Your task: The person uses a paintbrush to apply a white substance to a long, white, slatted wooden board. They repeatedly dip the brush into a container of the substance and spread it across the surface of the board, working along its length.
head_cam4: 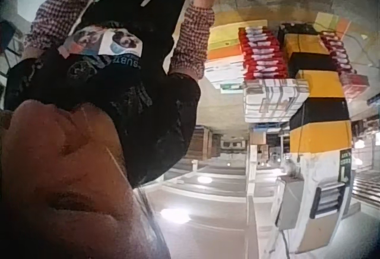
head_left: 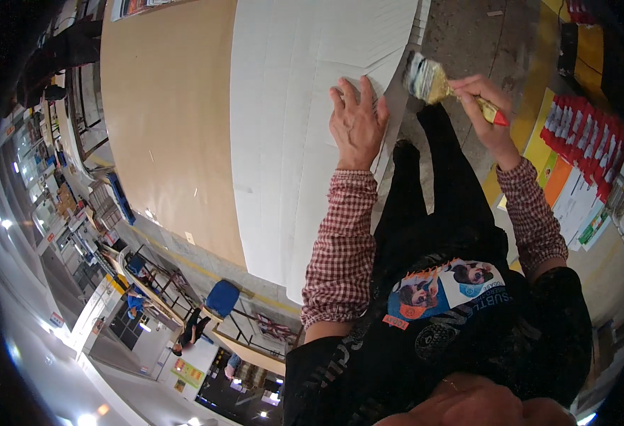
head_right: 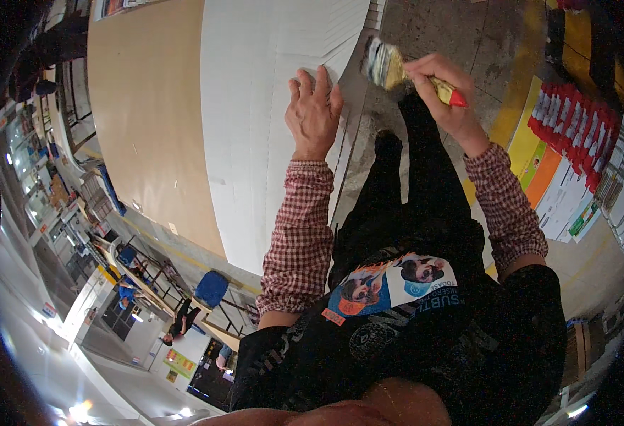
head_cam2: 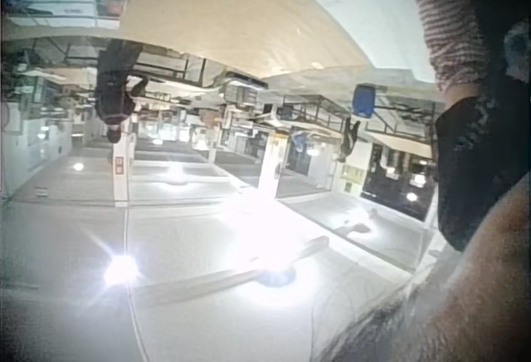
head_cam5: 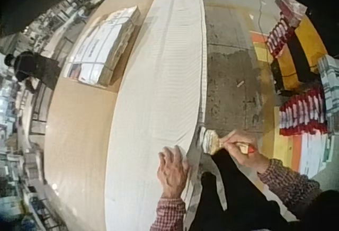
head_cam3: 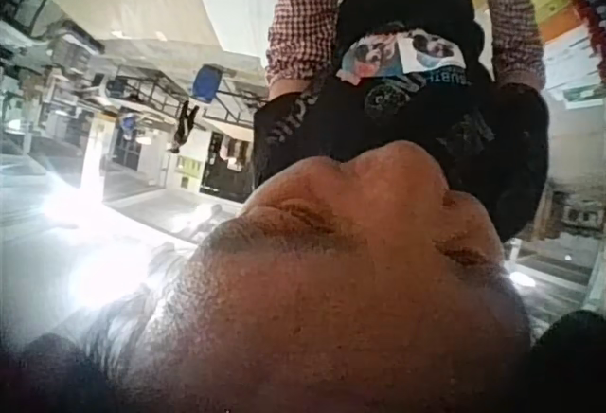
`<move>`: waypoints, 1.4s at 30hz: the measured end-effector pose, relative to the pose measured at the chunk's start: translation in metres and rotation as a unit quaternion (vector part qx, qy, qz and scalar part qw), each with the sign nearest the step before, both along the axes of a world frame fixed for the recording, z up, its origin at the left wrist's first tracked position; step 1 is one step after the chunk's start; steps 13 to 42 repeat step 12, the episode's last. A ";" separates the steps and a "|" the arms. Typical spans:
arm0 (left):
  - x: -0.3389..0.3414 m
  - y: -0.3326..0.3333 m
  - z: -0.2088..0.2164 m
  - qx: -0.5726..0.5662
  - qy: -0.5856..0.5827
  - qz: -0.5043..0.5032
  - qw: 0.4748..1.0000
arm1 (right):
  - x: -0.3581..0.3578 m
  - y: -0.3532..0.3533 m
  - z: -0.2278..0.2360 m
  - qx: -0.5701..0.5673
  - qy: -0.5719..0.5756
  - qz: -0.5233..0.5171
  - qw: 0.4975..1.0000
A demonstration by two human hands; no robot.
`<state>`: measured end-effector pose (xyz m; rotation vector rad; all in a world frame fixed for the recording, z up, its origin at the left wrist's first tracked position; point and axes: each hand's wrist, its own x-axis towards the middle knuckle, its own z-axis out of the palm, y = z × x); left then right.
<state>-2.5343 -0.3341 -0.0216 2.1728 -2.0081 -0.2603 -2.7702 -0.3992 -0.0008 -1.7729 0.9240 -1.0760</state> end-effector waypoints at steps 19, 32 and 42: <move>0.006 -0.024 -0.014 -0.028 -0.046 -0.018 0.998 | 0.000 0.009 0.005 0.007 -0.021 -0.023 0.999; 0.006 -0.024 -0.014 -0.028 -0.046 -0.018 0.998 | 0.000 0.009 0.005 0.007 -0.021 -0.023 0.999; 0.006 -0.024 -0.014 -0.028 -0.046 -0.018 0.998 | 0.000 0.009 0.005 0.007 -0.021 -0.023 0.999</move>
